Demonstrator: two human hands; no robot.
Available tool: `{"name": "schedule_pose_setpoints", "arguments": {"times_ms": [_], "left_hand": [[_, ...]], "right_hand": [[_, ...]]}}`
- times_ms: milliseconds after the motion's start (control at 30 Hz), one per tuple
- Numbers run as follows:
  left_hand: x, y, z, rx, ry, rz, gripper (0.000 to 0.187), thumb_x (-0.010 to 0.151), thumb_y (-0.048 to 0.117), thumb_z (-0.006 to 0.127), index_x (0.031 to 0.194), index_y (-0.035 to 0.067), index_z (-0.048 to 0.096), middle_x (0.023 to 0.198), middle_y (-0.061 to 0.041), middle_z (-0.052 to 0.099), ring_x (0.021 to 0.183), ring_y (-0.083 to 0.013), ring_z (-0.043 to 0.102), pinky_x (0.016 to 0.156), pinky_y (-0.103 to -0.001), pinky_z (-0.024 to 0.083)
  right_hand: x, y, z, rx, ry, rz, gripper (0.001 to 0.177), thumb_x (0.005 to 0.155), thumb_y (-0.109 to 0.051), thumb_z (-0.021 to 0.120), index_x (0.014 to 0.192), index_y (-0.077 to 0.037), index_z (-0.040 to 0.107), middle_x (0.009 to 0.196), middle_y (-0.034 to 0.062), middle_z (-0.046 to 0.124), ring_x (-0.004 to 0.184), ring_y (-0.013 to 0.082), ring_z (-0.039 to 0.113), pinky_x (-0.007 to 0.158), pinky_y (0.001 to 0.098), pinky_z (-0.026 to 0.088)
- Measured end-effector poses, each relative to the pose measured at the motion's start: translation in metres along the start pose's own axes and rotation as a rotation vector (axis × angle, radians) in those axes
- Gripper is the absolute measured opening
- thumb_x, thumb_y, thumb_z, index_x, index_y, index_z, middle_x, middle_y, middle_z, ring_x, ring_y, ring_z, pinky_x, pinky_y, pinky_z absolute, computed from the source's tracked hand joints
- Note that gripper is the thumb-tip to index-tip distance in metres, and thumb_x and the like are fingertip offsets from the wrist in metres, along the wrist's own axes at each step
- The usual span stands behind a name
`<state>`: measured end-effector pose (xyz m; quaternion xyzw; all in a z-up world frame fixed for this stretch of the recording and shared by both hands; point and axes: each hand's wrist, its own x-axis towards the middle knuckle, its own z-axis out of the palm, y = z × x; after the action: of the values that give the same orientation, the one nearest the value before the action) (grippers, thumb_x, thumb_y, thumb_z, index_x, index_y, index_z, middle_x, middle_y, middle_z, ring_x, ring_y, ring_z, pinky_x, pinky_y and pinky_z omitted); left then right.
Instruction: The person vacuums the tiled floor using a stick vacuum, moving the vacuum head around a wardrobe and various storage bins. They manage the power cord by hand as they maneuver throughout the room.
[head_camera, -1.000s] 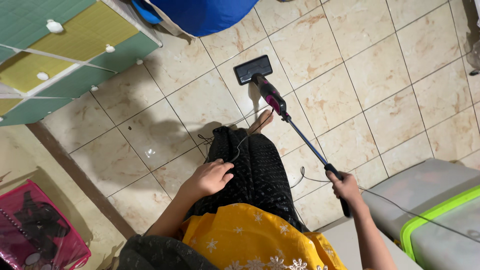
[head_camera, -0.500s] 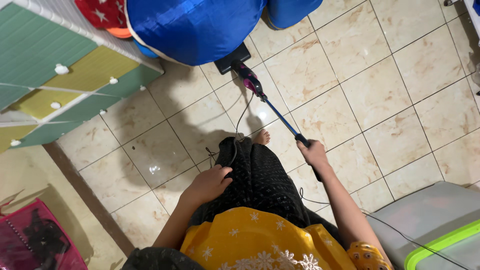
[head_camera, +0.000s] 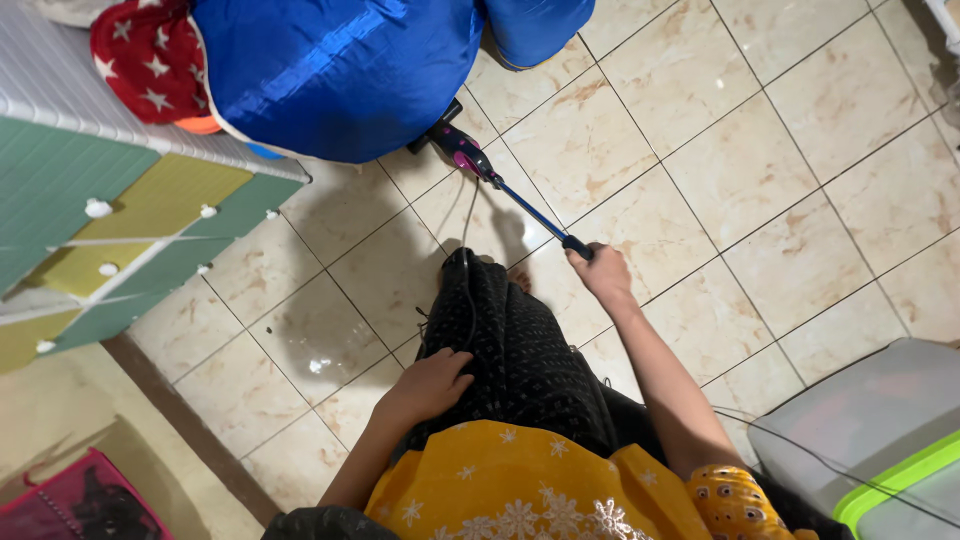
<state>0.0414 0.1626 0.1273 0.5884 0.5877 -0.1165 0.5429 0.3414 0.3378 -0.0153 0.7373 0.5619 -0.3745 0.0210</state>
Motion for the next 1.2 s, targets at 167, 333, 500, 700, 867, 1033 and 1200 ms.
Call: {"name": "schedule_pose_setpoints", "arguments": {"times_ms": [167,333,500,700,867,1033,1200], "left_hand": [[0.014,-0.001,-0.028,0.027,-0.013,0.036,0.041,0.098,0.035,0.054,0.133,0.013,0.057,0.118,-0.01,0.062,0.107,-0.0324,0.063,0.091,-0.043,0.051],[0.032,-0.002,-0.06,0.085,-0.017,0.1,0.038,0.097,0.034,0.055,0.129,0.013,0.061,0.115,-0.011,0.064,0.107,-0.0332,0.063,0.091,-0.044,0.051],[0.043,-0.004,-0.098,0.129,-0.046,0.122,0.039,0.098,0.035,0.055,0.13,0.014,0.061,0.118,-0.011,0.064,0.109,-0.0329,0.063,0.092,-0.044,0.051],[0.055,-0.007,-0.134,0.14,-0.084,0.109,0.062,0.097,0.035,0.055,0.154,0.016,0.038,0.123,-0.015,0.063,0.113,-0.0343,0.061,0.095,-0.045,0.049],[0.063,-0.016,-0.155,0.155,-0.092,0.106,0.068,0.098,0.036,0.055,0.157,0.012,0.031,0.127,-0.016,0.063,0.115,-0.0354,0.061,0.098,-0.045,0.049],[0.073,-0.02,-0.172,0.182,-0.109,0.159,0.065,0.098,0.035,0.056,0.154,0.008,0.035,0.141,-0.018,0.057,0.126,-0.0362,0.056,0.103,-0.045,0.046],[0.084,-0.011,-0.189,0.222,-0.157,0.218,0.062,0.098,0.034,0.056,0.15,0.006,0.041,0.142,-0.019,0.057,0.131,-0.0344,0.054,0.108,-0.044,0.044]], "right_hand": [[-0.023,0.05,-0.022,-0.031,0.055,0.02,0.049,0.084,-0.054,0.073,0.104,-0.01,0.08,0.078,0.0178,0.074,0.076,0.0363,0.072,0.073,0.0459,0.057],[-0.081,0.089,-0.035,-0.02,0.042,0.156,0.049,0.085,-0.053,0.071,0.104,-0.008,0.08,0.072,0.0177,0.073,0.069,0.0346,0.072,0.068,0.0447,0.057],[-0.094,0.072,-0.031,0.071,0.068,0.296,0.048,0.084,-0.052,0.071,0.106,-0.01,0.079,0.068,0.0168,0.072,0.067,0.0339,0.072,0.068,0.045,0.056],[-0.045,0.012,-0.024,0.057,0.079,0.252,0.049,0.088,-0.054,0.07,0.101,-0.008,0.079,0.071,0.0175,0.072,0.07,0.034,0.072,0.07,0.0445,0.057],[0.004,-0.044,-0.025,0.096,0.094,0.226,0.047,0.086,-0.053,0.07,0.101,-0.009,0.078,0.075,0.0162,0.074,0.072,0.033,0.074,0.07,0.0446,0.058],[0.026,-0.058,-0.042,-0.014,0.077,0.212,0.045,0.085,-0.054,0.07,0.102,-0.013,0.079,0.081,0.0151,0.075,0.078,0.0324,0.074,0.073,0.0442,0.058],[0.007,-0.033,-0.038,0.049,0.086,0.235,0.047,0.083,-0.054,0.072,0.1,-0.011,0.079,0.079,0.015,0.075,0.078,0.0321,0.074,0.073,0.0437,0.058]]}}
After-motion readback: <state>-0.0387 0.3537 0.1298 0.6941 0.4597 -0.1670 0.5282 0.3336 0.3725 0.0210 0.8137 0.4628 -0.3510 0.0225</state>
